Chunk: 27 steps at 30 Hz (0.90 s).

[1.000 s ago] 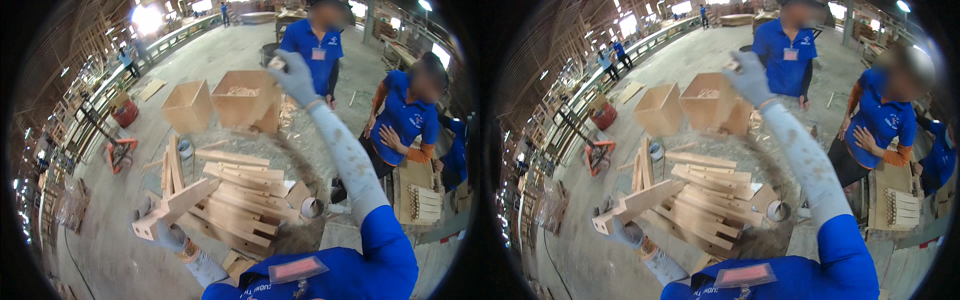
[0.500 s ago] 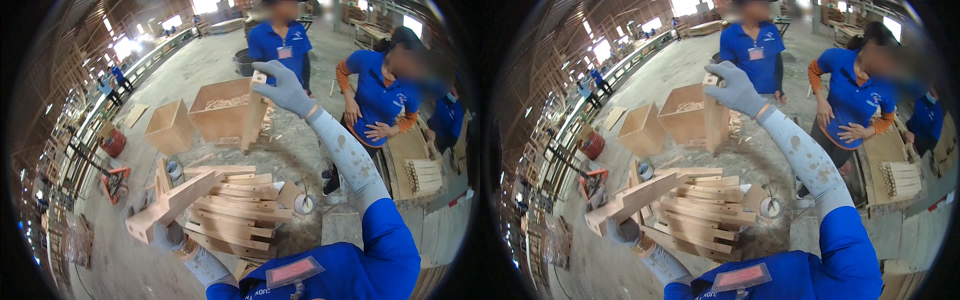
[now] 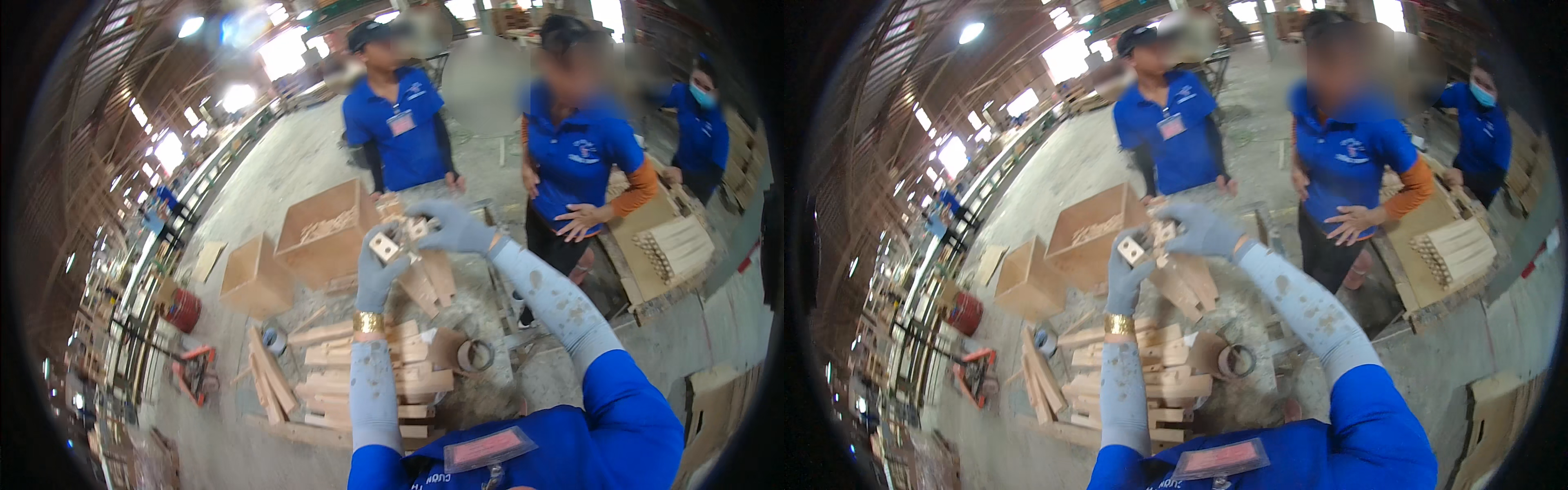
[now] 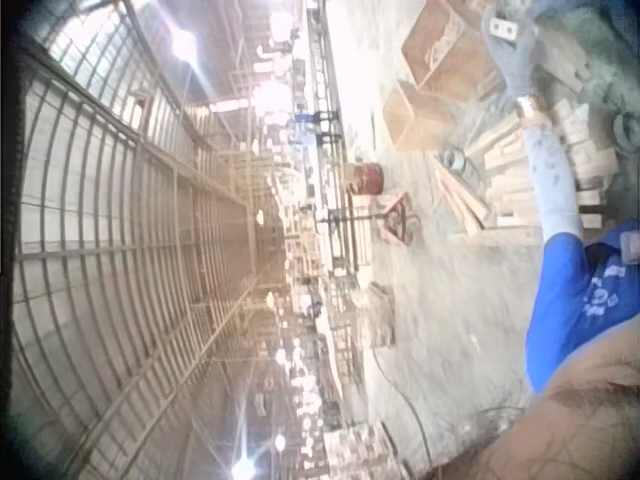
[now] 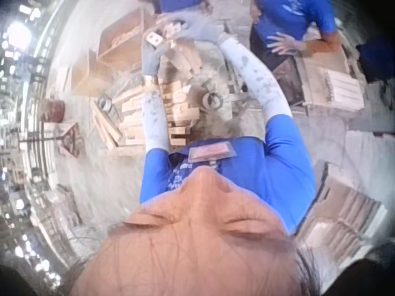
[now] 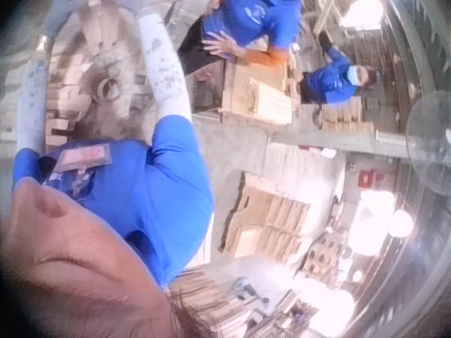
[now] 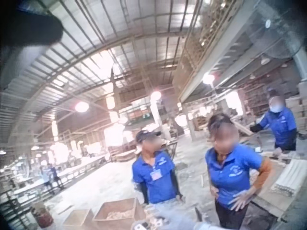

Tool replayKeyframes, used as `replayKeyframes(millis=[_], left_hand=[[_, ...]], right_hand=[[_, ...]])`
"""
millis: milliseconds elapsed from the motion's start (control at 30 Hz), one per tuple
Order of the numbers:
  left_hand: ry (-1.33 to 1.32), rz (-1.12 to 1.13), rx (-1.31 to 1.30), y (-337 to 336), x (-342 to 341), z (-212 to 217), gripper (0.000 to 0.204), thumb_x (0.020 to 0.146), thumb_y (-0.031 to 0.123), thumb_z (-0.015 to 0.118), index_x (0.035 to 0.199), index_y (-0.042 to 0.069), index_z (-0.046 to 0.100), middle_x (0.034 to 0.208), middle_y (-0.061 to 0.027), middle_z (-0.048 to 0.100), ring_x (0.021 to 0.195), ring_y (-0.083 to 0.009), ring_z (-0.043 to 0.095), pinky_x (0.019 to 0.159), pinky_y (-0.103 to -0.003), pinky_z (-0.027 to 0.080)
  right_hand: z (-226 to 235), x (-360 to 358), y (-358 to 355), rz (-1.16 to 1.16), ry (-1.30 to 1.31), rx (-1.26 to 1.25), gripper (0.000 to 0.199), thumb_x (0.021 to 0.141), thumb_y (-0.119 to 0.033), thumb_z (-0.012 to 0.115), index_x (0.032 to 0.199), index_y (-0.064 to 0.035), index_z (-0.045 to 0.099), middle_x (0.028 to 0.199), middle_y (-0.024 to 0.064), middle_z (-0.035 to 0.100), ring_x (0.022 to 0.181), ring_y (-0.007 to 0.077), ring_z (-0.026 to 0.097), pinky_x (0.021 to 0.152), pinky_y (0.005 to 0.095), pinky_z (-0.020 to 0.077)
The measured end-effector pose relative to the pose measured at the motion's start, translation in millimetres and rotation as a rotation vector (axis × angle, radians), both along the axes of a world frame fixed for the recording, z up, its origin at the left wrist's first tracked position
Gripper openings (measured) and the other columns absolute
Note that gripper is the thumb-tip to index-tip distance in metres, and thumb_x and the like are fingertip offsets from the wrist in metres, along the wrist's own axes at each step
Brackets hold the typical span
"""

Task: The person applies glue to the holes of small wooden blocks using a brush. They repeatedly dip the brush into a container and coat the interior of the holes, then place the blocks aside. Coworkers are visible nearby handling similar wooden pieces.

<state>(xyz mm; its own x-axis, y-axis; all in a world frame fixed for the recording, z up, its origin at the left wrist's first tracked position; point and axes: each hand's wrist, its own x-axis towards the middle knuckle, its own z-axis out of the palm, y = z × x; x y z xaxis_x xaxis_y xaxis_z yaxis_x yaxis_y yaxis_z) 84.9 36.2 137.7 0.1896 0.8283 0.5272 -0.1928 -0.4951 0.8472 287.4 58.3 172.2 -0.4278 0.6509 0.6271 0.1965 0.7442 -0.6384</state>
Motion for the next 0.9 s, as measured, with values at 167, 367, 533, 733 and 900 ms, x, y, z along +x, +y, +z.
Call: replayKeyframes(millis=[167, 367, 533, 733, 900], left_hand=[[0.059, -0.057, -0.152, 7.9, 22.9, -17.6, 0.065, 0.07, 0.012, 0.071, 0.127, 0.002, 0.042, 0.122, -0.0115, 0.05, 0.111, -0.0209, 0.052, 0.095, -0.033, 0.043], [0.228, 0.162, -0.079, 5.2, 27.1, -14.1, 0.065, 0.073, 0.011, 0.066, 0.131, 0.002, 0.038, 0.118, -0.0098, 0.049, 0.107, -0.0186, 0.051, 0.092, -0.031, 0.042], [0.054, 0.101, -0.12, 5.3, 31.8, -21.7, 0.061, 0.077, 0.007, 0.057, 0.133, 0.002, 0.035, 0.119, -0.0089, 0.044, 0.106, -0.0143, 0.045, 0.09, -0.029, 0.04], [0.414, 0.268, 0.122, 17.9, -0.7, -15.6, 0.041, 0.071, 0.004, 0.066, 0.109, 0.003, 0.051, 0.095, -0.0074, 0.059, 0.088, -0.0168, 0.057, 0.082, -0.032, 0.048], [0.107, 0.477, 0.075, 23.8, 16.8, -17.6, 0.035, 0.078, 0.004, 0.064, 0.11, 0.002, 0.049, 0.095, -0.0066, 0.055, 0.087, -0.0158, 0.054, 0.078, -0.03, 0.048]], right_hand=[[-26.0, 15.8, 5.4, -0.075, 0.042, -0.033, 0.054, 0.072, -0.021, 0.073, 0.119, -0.0037, 0.054, 0.116, 0.0139, 0.057, 0.105, 0.0239, 0.057, 0.091, 0.0339, 0.0448], [-35.5, 8.1, 0.9, -0.107, 0.165, -0.174, 0.065, 0.072, -0.021, 0.072, 0.129, -0.006, 0.046, 0.119, 0.0154, 0.054, 0.109, 0.0269, 0.054, 0.092, 0.0349, 0.0442], [-43.1, 16.3, 14.2, -0.292, 0.096, 0.036, 0.064, 0.062, -0.025, 0.071, 0.12, -0.0048, 0.053, 0.11, 0.0208, 0.058, 0.102, 0.033, 0.057, 0.084, 0.0388, 0.0471], [-43.8, 24.6, 8.8, -0.209, 0.059, -0.138, 0.07, 0.06, -0.029, 0.072, 0.123, -0.0064, 0.049, 0.099, 0.0193, 0.063, 0.092, 0.0349, 0.061, 0.081, 0.04, 0.0475], [-40.2, 26.8, -5.1, -0.184, -0.062, -0.167, 0.071, 0.066, -0.035, 0.071, 0.126, -0.0069, 0.046, 0.112, 0.0194, 0.059, 0.101, 0.0338, 0.059, 0.086, 0.0391, 0.0464]])
